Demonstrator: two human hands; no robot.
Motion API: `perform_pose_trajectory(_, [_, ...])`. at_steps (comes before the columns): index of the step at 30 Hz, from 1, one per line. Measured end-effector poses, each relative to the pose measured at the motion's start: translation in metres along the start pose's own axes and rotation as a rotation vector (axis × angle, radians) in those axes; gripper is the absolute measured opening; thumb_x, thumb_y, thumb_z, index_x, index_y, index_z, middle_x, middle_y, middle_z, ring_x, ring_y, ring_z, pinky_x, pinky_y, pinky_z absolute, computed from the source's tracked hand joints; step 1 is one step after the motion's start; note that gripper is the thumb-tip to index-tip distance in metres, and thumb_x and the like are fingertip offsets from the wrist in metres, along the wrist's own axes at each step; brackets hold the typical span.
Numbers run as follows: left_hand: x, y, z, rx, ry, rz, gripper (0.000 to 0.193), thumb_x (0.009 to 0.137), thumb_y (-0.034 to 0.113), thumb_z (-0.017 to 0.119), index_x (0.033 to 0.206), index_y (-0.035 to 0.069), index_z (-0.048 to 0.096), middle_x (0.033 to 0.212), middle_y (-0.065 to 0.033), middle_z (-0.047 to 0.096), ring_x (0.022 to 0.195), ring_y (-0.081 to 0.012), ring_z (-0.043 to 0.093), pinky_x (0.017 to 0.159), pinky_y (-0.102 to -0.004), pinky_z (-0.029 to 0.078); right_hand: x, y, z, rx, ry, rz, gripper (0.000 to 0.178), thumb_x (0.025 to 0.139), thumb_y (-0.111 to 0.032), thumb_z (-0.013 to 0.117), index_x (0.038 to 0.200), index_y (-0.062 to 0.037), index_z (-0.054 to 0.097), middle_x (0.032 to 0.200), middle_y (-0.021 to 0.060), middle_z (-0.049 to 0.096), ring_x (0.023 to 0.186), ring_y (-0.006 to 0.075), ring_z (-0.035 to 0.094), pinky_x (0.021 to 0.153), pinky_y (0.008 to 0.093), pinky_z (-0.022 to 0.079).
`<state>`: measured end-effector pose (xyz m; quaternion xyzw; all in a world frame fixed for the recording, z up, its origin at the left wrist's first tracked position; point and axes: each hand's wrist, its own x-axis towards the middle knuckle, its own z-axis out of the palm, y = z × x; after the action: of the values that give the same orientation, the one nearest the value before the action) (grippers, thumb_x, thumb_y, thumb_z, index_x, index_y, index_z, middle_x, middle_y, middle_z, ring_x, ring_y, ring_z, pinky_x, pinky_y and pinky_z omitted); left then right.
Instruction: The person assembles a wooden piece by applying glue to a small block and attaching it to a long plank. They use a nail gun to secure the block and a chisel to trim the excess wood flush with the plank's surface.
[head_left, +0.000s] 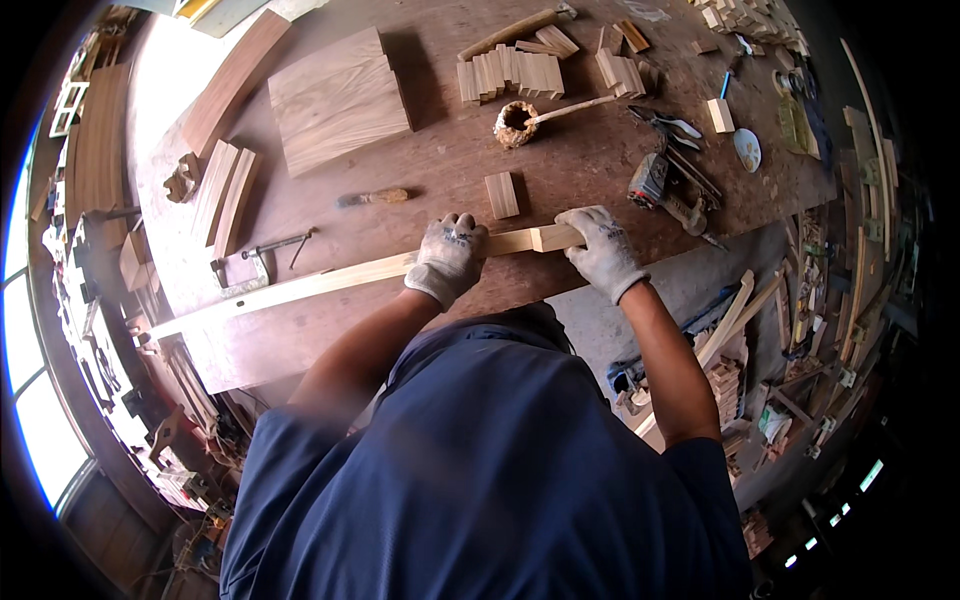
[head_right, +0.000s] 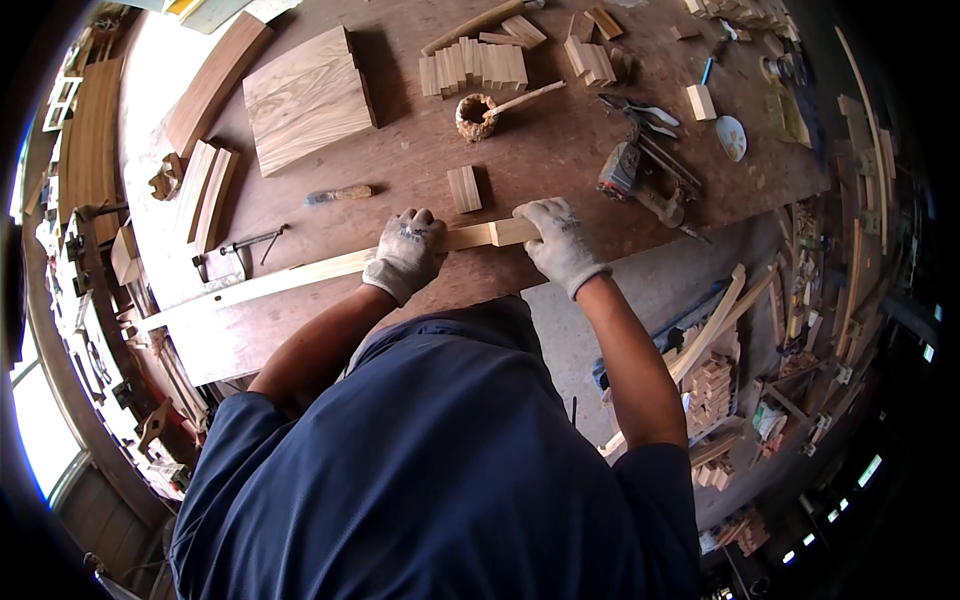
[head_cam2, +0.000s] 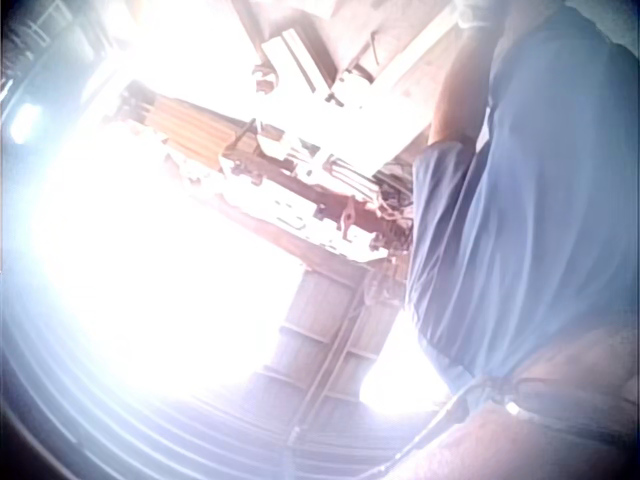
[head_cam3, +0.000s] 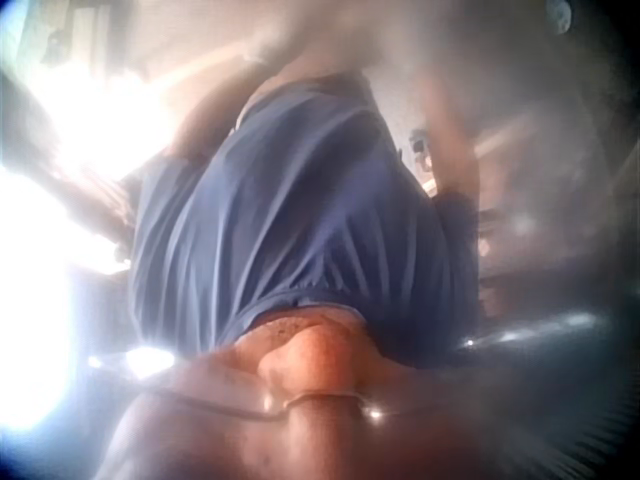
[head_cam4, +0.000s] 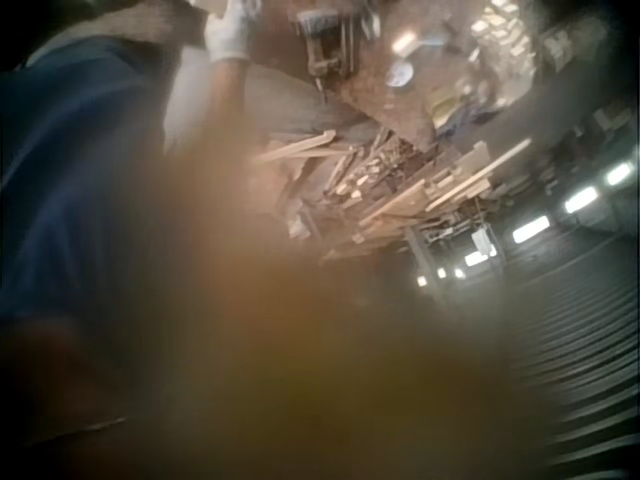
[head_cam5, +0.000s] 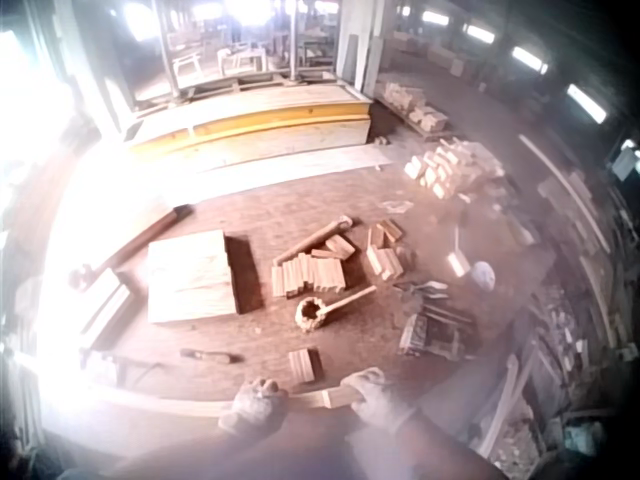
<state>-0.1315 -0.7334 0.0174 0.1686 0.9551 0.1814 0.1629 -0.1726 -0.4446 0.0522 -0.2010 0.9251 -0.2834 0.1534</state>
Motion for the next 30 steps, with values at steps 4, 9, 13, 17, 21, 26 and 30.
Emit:
perform_pose_trajectory(4, [0.000,0.001,-0.002,0.002,-0.010,-0.002,0.020,0.091,0.021,0.071,0.108,0.011,0.075,0.114,-0.0145,0.069,0.111,-0.0367,0.065,0.095,-0.0503,0.052,0.000,0.001,0.001,-0.012,0.000,-0.003,0.048,0.076,0.002,0.076,0.123,-0.0072,0.070,0.125,0.0139,0.071,0.125,0.0376,0.062,0.112,0.0477,0.050])
perform_pose_trajectory(9, [0.001,-0.001,0.001,0.009,-0.006,0.001,0.021,0.091,0.021,0.072,0.109,0.011,0.075,0.114,-0.0142,0.069,0.111,-0.0364,0.065,0.095,-0.0502,0.053,0.000,0.002,0.004,-0.083,-0.014,-0.036,0.056,0.076,-0.001,0.079,0.130,-0.0086,0.067,0.134,0.0135,0.068,0.131,0.0370,0.058,0.115,0.0473,0.048])
perform_pose_trajectory(13, [-0.001,-0.002,0.002,-0.007,0.012,0.000,0.020,0.090,0.020,0.072,0.108,0.011,0.075,0.114,-0.0141,0.069,0.111,-0.0364,0.065,0.095,-0.0503,0.053,0.006,-0.013,0.001,-0.135,-0.061,-0.016,0.066,0.075,-0.010,0.087,0.136,-0.0101,0.064,0.143,0.0138,0.062,0.138,0.0368,0.054,0.120,0.0473,0.045])
perform_pose_trajectory(17, [-0.001,-0.003,0.005,-0.005,0.030,0.009,0.020,0.089,0.019,0.072,0.108,0.011,0.075,0.114,-0.0141,0.068,0.110,-0.0362,0.065,0.095,-0.0504,0.053,0.018,-0.015,0.014,-0.196,-0.106,-0.024,0.071,0.073,-0.020,0.093,0.138,-0.0117,0.064,0.143,0.0125,0.063,0.138,0.0347,0.055,0.118,0.0468,0.046])
perform_pose_trajectory(21, [0.000,-0.004,0.009,-0.024,0.056,0.005,0.020,0.088,0.024,0.075,0.105,0.012,0.074,0.111,-0.0129,0.068,0.111,-0.0369,0.064,0.093,-0.0506,0.052,0.023,-0.007,0.030,-0.304,-0.078,-0.080,0.058,0.075,-0.030,0.092,0.126,-0.0154,0.068,0.127,0.0086,0.071,0.123,0.0310,0.064,0.108,0.0491,0.050])
perform_pose_trajectory(26, [0.000,-0.005,0.010,-0.021,0.062,0.004,0.020,0.088,0.023,0.075,0.104,0.011,0.073,0.111,-0.0130,0.068,0.111,-0.0367,0.064,0.093,-0.0502,0.052,0.024,-0.004,0.039,-0.376,-0.099,-0.074,0.044,0.077,-0.035,0.090,0.110,-0.0168,0.067,0.109,0.0064,0.074,0.107,0.0303,0.070,0.098,0.0514,0.052])
perform_pose_trajectory(30, [-0.001,-0.005,0.009,-0.011,0.035,0.013,0.022,0.088,0.019,0.071,0.108,0.011,0.074,0.113,-0.0130,0.068,0.111,-0.0357,0.064,0.093,-0.0502,0.052,0.025,-0.002,0.041,-0.364,-0.081,-0.097,0.041,0.076,-0.031,0.089,0.105,-0.0162,0.066,0.104,0.0073,0.074,0.103,0.0311,0.071,0.094,0.0503,0.054])
